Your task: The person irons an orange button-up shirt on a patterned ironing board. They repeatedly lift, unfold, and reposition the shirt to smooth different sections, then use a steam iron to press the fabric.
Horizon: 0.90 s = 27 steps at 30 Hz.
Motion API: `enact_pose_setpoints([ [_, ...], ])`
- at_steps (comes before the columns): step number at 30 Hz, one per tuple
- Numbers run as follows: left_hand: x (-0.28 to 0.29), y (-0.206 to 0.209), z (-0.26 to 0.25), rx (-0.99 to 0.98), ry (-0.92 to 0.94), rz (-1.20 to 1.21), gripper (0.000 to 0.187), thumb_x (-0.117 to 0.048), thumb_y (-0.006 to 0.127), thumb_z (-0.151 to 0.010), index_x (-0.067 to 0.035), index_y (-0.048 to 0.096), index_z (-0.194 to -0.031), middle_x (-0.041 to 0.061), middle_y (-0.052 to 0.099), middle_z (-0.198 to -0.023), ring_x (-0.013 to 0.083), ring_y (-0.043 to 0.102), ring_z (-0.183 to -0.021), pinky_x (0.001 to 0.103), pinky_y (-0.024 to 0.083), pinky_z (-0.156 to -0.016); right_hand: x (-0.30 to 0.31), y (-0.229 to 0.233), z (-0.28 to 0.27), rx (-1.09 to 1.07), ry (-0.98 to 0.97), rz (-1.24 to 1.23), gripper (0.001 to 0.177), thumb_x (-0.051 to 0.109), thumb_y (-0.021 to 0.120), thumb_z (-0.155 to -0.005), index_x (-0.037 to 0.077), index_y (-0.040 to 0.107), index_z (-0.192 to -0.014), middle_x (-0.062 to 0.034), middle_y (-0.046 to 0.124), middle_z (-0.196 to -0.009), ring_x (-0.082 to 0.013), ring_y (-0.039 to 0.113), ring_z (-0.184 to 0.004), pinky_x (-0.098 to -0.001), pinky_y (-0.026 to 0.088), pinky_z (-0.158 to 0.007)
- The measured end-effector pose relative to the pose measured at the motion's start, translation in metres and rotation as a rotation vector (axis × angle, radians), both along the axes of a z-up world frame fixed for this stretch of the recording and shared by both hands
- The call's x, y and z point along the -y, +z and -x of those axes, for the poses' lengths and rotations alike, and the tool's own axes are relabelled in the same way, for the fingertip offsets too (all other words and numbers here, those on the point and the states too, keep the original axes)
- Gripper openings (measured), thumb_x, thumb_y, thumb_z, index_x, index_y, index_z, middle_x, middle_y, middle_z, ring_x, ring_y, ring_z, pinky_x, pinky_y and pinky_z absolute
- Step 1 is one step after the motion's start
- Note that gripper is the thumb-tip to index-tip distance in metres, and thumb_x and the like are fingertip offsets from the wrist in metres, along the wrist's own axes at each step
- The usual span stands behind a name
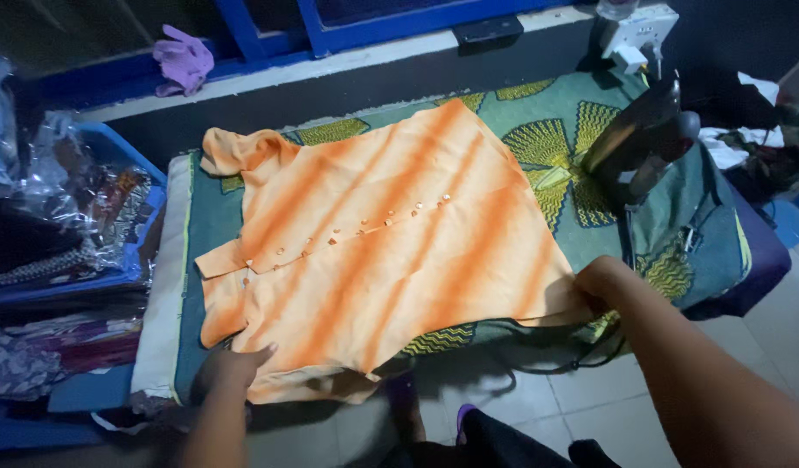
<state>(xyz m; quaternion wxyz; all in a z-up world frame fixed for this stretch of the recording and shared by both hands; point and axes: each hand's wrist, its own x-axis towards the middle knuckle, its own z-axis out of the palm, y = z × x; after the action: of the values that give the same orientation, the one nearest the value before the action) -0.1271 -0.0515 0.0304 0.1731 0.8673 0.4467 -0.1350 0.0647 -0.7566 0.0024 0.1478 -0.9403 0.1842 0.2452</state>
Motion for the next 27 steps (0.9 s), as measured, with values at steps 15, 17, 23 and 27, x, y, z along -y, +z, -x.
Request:
enact_pose_setpoints([
  [15,-0.043,-0.076,-0.001,0.389,-0.035,0.057,0.068,-0.008,0.077,-0.082,-0.003,0.053,-0.145,0.029,0.062,-0.134,0.0450,0.061,-0.120,0.050,0.050,-0.097,0.013,-0.030,-0.016,-0.010,0.084,-0.101,0.032,0.015,0.077,-0.080,0.003,0.076,-0.109,-0.0172,0.078,-0.097,-0.0327,0.073,-0.079,-0.0450,0.058,-0.070],
  [17,-0.042,-0.063,0.002,0.364,-0.135,-0.007,0.059,-0.010,0.072,-0.089,0.000,0.056,-0.145,0.031,0.065,-0.132,0.0455,0.064,-0.119,0.050,0.052,-0.099,0.013,-0.029,-0.017,-0.009,0.146,-0.089,0.030,0.010,0.077,-0.080,0.004,0.076,-0.109,-0.0165,0.078,-0.096,-0.0321,0.073,-0.077,-0.0451,0.059,-0.068],
  [23,-0.013,0.000,0.009,0.318,-0.043,0.294,0.075,-0.019,0.084,-0.083,-0.001,0.048,-0.147,0.022,0.058,-0.142,0.0366,0.061,-0.126,0.050,0.055,-0.097,0.015,-0.038,-0.006,0.025,-0.092,-0.366,0.035,0.008,0.077,-0.080,0.006,0.074,-0.114,-0.0171,0.077,-0.100,-0.0330,0.073,-0.081,-0.0458,0.060,-0.069],
  [27,0.002,0.025,0.021,0.516,-0.147,0.604,0.095,0.010,0.088,-0.059,-0.005,0.051,-0.145,0.012,0.065,-0.139,0.0257,0.063,-0.124,0.039,0.050,-0.102,0.009,-0.040,-0.015,0.036,0.009,-0.189,0.037,0.012,0.079,-0.080,0.009,0.075,-0.117,-0.0150,0.077,-0.105,-0.0304,0.073,-0.087,-0.0437,0.060,-0.074],
])
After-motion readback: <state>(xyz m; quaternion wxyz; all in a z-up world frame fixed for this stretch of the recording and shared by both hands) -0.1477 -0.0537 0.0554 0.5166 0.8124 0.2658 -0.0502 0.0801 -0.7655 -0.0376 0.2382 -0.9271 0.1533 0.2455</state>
